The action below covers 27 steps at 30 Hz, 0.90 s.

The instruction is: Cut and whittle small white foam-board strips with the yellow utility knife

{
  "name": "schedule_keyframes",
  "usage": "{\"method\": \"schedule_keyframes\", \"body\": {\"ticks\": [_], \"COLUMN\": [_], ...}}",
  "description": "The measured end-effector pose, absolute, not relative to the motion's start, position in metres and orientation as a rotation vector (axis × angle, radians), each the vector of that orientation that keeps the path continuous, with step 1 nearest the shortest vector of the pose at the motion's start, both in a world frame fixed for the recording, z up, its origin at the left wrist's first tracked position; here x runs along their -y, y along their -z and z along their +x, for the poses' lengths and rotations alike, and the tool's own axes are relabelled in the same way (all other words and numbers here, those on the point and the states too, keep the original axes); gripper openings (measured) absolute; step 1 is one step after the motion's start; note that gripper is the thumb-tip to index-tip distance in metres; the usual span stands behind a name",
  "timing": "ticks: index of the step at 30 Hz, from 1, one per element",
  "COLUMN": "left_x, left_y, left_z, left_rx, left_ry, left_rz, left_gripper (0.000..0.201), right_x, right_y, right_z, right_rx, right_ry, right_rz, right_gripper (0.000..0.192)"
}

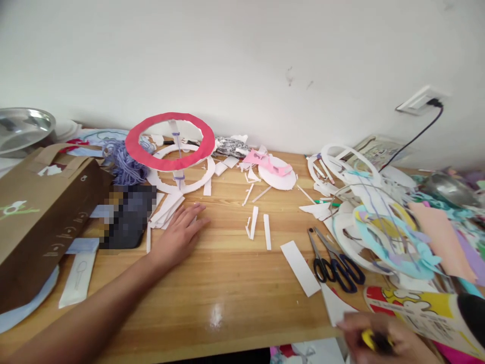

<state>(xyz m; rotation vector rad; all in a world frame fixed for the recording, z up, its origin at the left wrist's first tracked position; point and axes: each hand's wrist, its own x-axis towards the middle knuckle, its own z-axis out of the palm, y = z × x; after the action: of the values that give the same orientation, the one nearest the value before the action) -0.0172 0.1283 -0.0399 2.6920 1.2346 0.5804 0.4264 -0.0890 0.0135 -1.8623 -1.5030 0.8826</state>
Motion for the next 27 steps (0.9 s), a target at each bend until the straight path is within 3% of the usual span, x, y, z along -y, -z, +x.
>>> {"method": "schedule_keyframes", "body": {"ticks": [2, 5, 8, 12, 15, 20, 27], "left_x": [-0.124, -0.116, -0.108, -0.107, -0.114, -0.130, -0.139], "left_y": [0.036, 0.027, 0.020, 0.017, 0.008, -0.014, -0.009], "left_z": [-0.015, -0.009, -0.001, -0.001, -0.013, -0.041, -0.050], "left_rx": [-1.243, -1.543, -1.807, -1.802, -1.878, -2.270, -2.318], "left_ry": [-0.516, -0.390, -0.238, -0.094, -0.120, -0.144, -0.129], "left_rz": [2.759, 2.782, 2.722, 2.712, 2.706, 2.576, 2.486], "left_gripper": [0.035, 0.034, 0.042, 0.044, 0.049, 0.041, 0.041], "right_x": [0.058, 0.010, -0.032, -0.079, -0.100, -0.101, -0.099], "right_y": [-0.014, -0.013, -0.006, 0.012, 0.027, 0.044, 0.046], "right_z": [0.390, 0.320, 0.273, 0.252, 0.247, 0.248, 0.257], "right_rx": [1.371, 1.244, 1.429, 1.741, 1.798, 1.914, 2.026], "right_ry": [-0.824, -0.662, -0.470, -0.158, -0.130, -0.117, -0.178], "right_rz": [-2.018, -2.053, -1.971, -1.672, -1.647, -1.526, -1.495], "right_gripper": [0.024, 0.035, 0.029, 0.019, 0.015, 0.020, 0.019]}}
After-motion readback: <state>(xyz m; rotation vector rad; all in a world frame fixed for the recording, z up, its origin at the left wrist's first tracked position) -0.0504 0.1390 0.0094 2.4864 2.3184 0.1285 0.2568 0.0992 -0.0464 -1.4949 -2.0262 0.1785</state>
